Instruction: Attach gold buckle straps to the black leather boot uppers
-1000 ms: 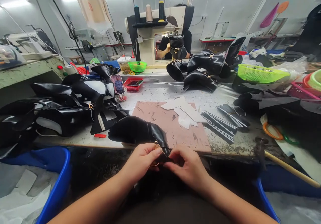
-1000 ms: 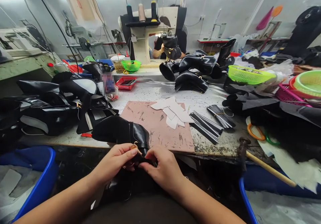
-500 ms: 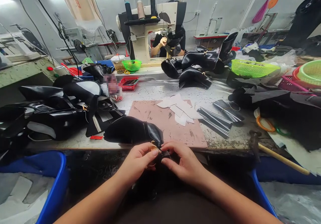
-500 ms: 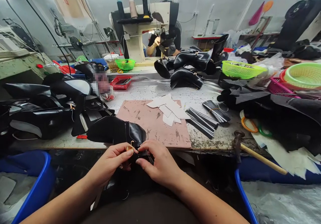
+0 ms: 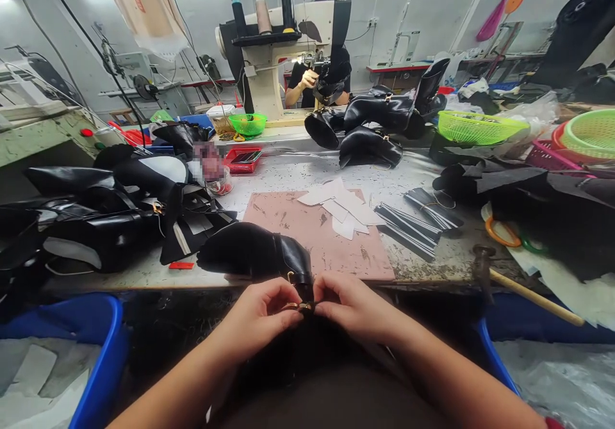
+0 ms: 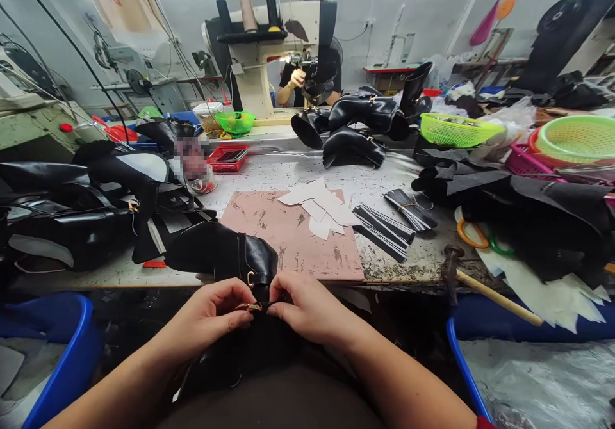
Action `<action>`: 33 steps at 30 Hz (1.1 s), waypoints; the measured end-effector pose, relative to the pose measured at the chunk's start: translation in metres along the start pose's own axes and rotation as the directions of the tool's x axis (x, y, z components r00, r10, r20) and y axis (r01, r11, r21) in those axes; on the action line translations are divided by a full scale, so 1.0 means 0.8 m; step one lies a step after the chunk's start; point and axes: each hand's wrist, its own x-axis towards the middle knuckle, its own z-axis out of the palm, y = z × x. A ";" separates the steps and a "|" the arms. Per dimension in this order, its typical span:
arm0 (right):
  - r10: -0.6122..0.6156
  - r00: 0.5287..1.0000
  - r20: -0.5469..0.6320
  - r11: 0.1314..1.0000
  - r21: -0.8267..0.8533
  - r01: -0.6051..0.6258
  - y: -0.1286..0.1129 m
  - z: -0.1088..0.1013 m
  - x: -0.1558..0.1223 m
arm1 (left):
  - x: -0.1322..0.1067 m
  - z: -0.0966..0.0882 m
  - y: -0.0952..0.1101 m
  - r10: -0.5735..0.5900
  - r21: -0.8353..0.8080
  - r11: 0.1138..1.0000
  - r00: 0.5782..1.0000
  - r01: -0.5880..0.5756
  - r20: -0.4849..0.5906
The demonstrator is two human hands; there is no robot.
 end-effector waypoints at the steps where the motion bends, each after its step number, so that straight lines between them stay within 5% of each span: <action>1: -0.016 0.999 -0.043 1.000 -0.026 0.015 0.000 0.002 -0.001 | 0.001 0.001 0.000 -0.006 0.001 1.000 1.000 0.006 -0.005; 5: -0.109 0.981 -0.161 0.994 -0.049 0.102 0.004 0.012 -0.003 | 0.005 0.002 -0.002 -0.014 0.016 1.000 1.000 0.014 -0.012; 10: -0.078 0.984 -0.162 0.986 0.131 0.100 0.013 0.019 -0.004 | 0.010 0.001 -0.004 -0.069 0.044 0.997 0.997 0.068 0.016; 15: -0.103 0.969 -0.224 0.987 0.100 0.128 0.013 0.024 -0.003 | 0.012 0.005 -0.011 -0.027 0.113 0.993 0.999 0.022 0.042; 22: -0.130 0.992 0.003 0.989 -0.065 0.130 -0.001 0.001 0.000 | 0.009 0.007 -0.011 -0.017 -0.061 0.998 0.999 0.020 0.044; 27: 0.030 0.999 0.034 0.998 0.062 -0.032 -0.003 -0.004 0.007 | 0.006 -0.001 -0.004 -0.022 -0.070 0.997 0.985 0.035 0.173; 33: 0.024 1.000 -0.018 0.960 0.279 -0.018 0.003 0.007 0.003 | 0.007 -0.004 -0.010 -0.023 -0.019 0.999 0.990 0.026 0.142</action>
